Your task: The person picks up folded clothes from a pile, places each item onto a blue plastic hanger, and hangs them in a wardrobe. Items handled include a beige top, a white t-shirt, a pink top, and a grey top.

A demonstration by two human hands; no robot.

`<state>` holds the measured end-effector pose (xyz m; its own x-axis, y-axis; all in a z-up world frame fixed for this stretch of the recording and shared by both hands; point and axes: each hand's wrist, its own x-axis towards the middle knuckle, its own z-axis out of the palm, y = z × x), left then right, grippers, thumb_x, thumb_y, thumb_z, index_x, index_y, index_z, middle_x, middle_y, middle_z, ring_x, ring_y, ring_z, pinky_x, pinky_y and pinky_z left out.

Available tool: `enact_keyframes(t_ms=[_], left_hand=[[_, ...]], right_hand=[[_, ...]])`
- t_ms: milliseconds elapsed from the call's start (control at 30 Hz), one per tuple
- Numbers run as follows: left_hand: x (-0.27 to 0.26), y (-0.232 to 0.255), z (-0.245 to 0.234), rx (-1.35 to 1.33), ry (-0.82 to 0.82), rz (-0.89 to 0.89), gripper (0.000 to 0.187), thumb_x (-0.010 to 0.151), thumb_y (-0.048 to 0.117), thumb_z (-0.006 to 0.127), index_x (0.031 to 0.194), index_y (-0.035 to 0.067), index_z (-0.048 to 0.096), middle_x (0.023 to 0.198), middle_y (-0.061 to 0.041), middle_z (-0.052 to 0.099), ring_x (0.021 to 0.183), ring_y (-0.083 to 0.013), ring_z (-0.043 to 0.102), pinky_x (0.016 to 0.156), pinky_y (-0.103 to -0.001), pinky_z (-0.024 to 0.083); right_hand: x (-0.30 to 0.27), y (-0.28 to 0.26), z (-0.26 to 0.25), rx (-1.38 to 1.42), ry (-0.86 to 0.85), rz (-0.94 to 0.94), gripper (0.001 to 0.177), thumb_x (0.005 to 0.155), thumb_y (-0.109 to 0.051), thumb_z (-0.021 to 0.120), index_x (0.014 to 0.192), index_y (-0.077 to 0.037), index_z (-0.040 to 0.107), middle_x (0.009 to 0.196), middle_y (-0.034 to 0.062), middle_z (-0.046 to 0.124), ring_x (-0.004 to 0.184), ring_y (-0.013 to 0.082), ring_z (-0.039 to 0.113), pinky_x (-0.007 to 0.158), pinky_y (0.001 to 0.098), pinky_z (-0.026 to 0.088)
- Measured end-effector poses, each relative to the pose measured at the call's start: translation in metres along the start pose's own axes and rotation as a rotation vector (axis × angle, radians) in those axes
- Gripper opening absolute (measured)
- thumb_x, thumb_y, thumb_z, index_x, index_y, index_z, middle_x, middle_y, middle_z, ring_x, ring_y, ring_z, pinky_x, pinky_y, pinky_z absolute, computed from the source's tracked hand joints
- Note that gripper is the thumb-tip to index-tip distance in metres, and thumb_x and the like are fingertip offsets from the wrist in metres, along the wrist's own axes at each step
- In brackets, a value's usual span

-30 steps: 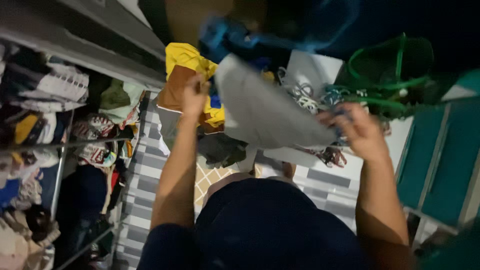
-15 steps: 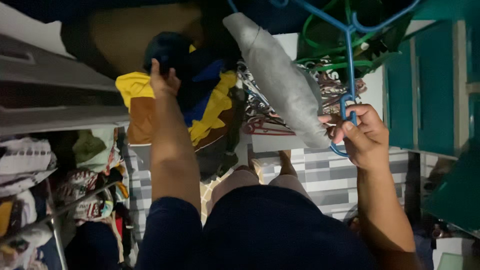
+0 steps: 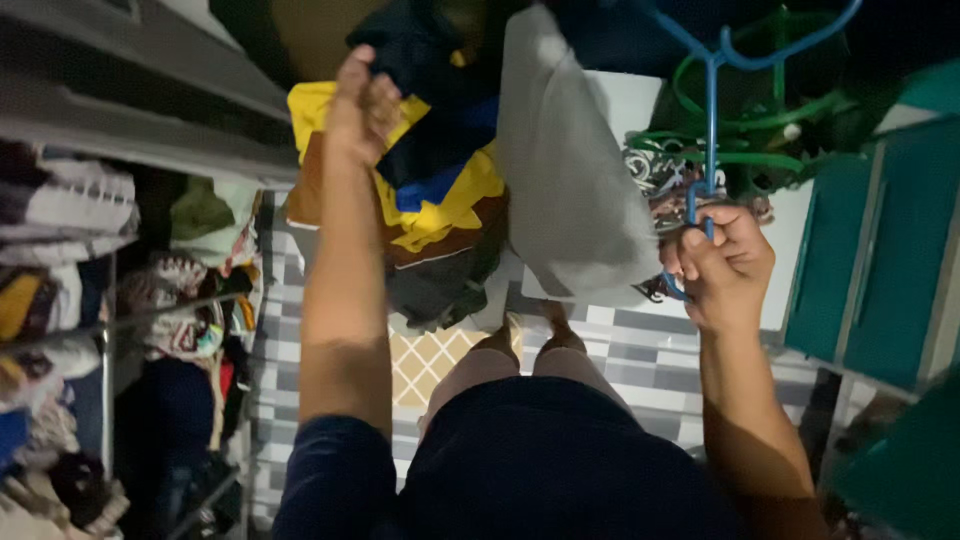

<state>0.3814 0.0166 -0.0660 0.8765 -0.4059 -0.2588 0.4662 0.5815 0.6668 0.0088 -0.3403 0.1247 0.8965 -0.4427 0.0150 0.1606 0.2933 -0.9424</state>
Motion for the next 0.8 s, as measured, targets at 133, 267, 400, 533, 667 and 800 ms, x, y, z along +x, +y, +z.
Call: enact_keyframes(t_ms=[133,267,400,533,667,800], left_hand=[[-0.015,-0.058,0.031,0.231,0.379,-0.215,0.058,0.087,0.047,0.073,0.137,0.027,0.054,0.144,-0.014,0.050,0.125,-0.0351,0.056,0.105,-0.057,0.048],[0.000,-0.106,0.063,0.108,0.504,-0.154,0.065,0.079,0.046,0.076,0.135,0.019,0.062,0.155,-0.022,0.040,0.140,-0.0404,0.040,0.112,-0.058,0.036],[0.035,-0.136,0.053,0.047,0.534,-0.091,0.061,0.081,0.045,0.075,0.135,0.016,0.067,0.152,-0.012,0.045,0.138,-0.0358,0.040,0.108,-0.053,0.034],[0.048,-0.100,0.017,-0.230,0.520,0.168,0.027,0.093,0.026,0.080,0.108,0.006,0.069,0.102,-0.010,0.059,0.092,-0.0296,0.051,0.078,-0.039,0.036],[-0.036,0.023,0.002,-0.262,0.121,0.450,0.014,0.090,0.005,0.071,0.104,0.006,0.068,0.103,-0.007,0.071,0.102,-0.0231,0.071,0.099,-0.038,0.058],[-0.191,0.130,0.048,0.245,0.024,0.579,0.028,0.093,-0.008,0.064,0.120,0.000,0.064,0.109,-0.005,0.066,0.102,-0.0192,0.064,0.101,-0.031,0.052]], right_hand=[[0.011,-0.005,0.013,-0.049,-0.017,0.042,0.016,0.106,0.001,0.064,0.121,0.006,0.062,0.086,0.0085,0.064,0.065,0.0128,0.054,0.066,0.0297,0.046],[0.017,-0.013,0.005,-0.145,0.058,0.061,0.024,0.101,0.002,0.067,0.123,0.010,0.064,0.089,0.0091,0.067,0.066,0.0134,0.055,0.061,0.0266,0.043],[0.016,-0.020,-0.016,-0.137,0.026,0.054,0.027,0.102,0.003,0.065,0.128,0.010,0.063,0.088,0.0081,0.066,0.070,0.0126,0.058,0.064,0.0256,0.045],[0.023,-0.026,-0.039,-0.142,-0.036,0.098,0.028,0.100,0.005,0.065,0.127,0.009,0.062,0.089,0.0077,0.067,0.072,0.0113,0.059,0.065,0.0259,0.047],[0.039,-0.025,-0.046,-0.286,-0.196,0.045,0.026,0.099,0.005,0.067,0.125,0.010,0.065,0.088,0.0077,0.066,0.070,0.0110,0.056,0.063,0.0264,0.045],[0.059,-0.024,-0.021,-0.302,-0.293,0.130,0.032,0.098,0.004,0.071,0.129,0.006,0.065,0.091,0.0050,0.067,0.074,0.0106,0.059,0.066,0.0252,0.049]])
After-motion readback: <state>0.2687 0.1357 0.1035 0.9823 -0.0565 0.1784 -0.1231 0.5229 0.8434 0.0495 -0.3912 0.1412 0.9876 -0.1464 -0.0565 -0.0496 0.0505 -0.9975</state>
